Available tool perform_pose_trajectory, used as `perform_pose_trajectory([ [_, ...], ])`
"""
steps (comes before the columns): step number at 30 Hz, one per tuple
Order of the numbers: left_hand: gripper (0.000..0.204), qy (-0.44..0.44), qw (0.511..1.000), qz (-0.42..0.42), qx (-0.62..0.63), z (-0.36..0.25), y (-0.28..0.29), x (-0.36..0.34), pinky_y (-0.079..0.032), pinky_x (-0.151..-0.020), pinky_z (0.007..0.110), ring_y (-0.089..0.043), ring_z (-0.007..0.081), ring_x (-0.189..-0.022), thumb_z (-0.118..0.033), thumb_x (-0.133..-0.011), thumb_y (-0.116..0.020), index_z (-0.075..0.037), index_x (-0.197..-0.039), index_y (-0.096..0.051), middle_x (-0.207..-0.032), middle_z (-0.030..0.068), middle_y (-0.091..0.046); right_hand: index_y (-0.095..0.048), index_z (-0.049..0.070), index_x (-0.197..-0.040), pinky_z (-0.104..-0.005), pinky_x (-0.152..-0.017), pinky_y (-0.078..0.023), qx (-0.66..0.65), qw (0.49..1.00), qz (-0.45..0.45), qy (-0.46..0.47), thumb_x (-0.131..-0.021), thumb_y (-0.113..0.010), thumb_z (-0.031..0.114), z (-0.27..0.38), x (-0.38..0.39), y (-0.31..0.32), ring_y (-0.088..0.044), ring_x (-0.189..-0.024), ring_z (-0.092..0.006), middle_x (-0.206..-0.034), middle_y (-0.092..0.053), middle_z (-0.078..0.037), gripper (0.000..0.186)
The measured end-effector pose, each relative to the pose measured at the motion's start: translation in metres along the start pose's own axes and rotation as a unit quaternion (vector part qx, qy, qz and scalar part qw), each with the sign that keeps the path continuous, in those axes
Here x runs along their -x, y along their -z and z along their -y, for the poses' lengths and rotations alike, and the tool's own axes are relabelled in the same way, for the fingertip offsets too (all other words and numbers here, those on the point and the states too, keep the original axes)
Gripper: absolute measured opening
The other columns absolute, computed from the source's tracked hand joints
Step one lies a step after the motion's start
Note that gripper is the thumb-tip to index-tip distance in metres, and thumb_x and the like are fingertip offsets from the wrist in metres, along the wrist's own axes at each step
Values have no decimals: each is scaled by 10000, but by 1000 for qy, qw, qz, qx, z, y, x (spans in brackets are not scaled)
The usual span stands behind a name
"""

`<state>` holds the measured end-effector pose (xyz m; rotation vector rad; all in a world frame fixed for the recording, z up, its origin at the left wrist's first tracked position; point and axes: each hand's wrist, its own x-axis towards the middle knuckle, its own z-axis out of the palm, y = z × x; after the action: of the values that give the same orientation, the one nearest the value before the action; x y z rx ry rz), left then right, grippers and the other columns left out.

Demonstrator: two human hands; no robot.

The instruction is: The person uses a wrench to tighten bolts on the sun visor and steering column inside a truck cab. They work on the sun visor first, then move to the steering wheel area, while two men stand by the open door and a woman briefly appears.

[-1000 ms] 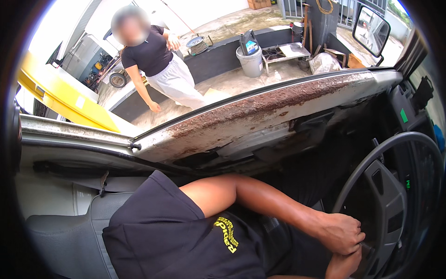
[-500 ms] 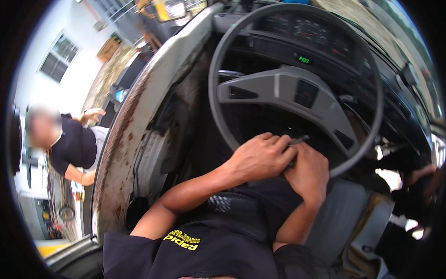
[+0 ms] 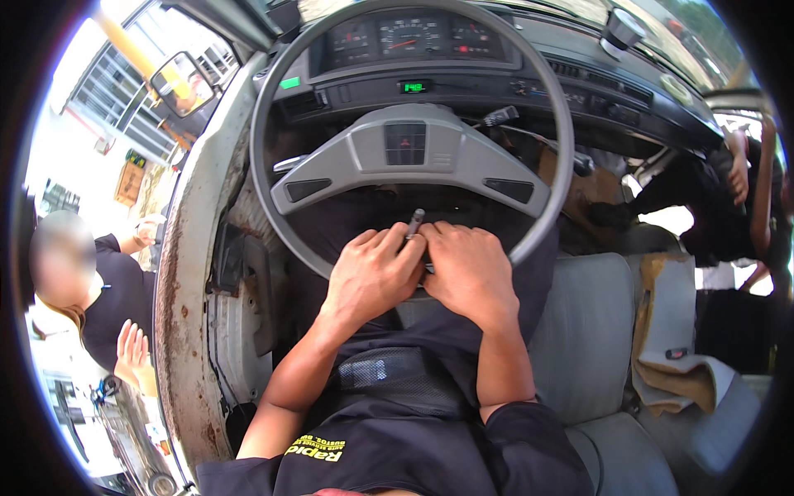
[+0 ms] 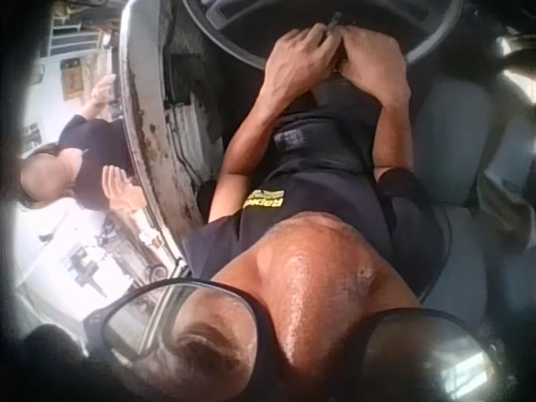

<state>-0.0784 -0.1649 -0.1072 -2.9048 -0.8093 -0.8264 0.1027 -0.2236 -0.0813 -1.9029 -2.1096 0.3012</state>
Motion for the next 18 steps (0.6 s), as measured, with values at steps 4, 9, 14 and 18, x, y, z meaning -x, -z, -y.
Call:
perform_pose_trajectory([
  [4,243,7,1000,11,11,0,-2,-2,-604,-766,403,-766,259,-827,-94,-842,-830,-57,-1042,-699,-986,84,-694,-770,32,-1161,-470,-922,-637,6,1000,-11,18,-824,-833,143,-4,1,-2,-812,-1071,-329,-1077,-808,-127,360],
  [9,235,6,1000,3,6,-2,-4,-4,-594,-757,412,-759,256,-830,-100,-841,-840,-63,-1017,-690,-965,86,-696,-771,31,-1142,-457,-900,-649,0,999,-30,19,-835,-838,142,-11,2,-10,-821,-1026,-328,-1044,-808,-128,333],
  [14,258,15,1000,21,10,-2,-2,-1,-595,-778,414,-763,265,-837,-109,-839,-847,-58,-1042,-696,-991,96,-710,-759,37,-1097,-468,-902,-649,0,999,-42,26,-837,-818,134,-10,2,-13,-821,-1029,-335,-1055,-813,-135,284],
  [18,268,22,999,6,39,-1,-3,-1,-611,-831,423,-758,313,-843,-129,-899,-839,-47,-1100,-681,-1038,122,-704,-743,42,-1082,-492,-911,-639,-17,999,-27,7,-819,-817,135,-7,1,-11,-815,-1039,-355,-1064,-810,-150,289],
])
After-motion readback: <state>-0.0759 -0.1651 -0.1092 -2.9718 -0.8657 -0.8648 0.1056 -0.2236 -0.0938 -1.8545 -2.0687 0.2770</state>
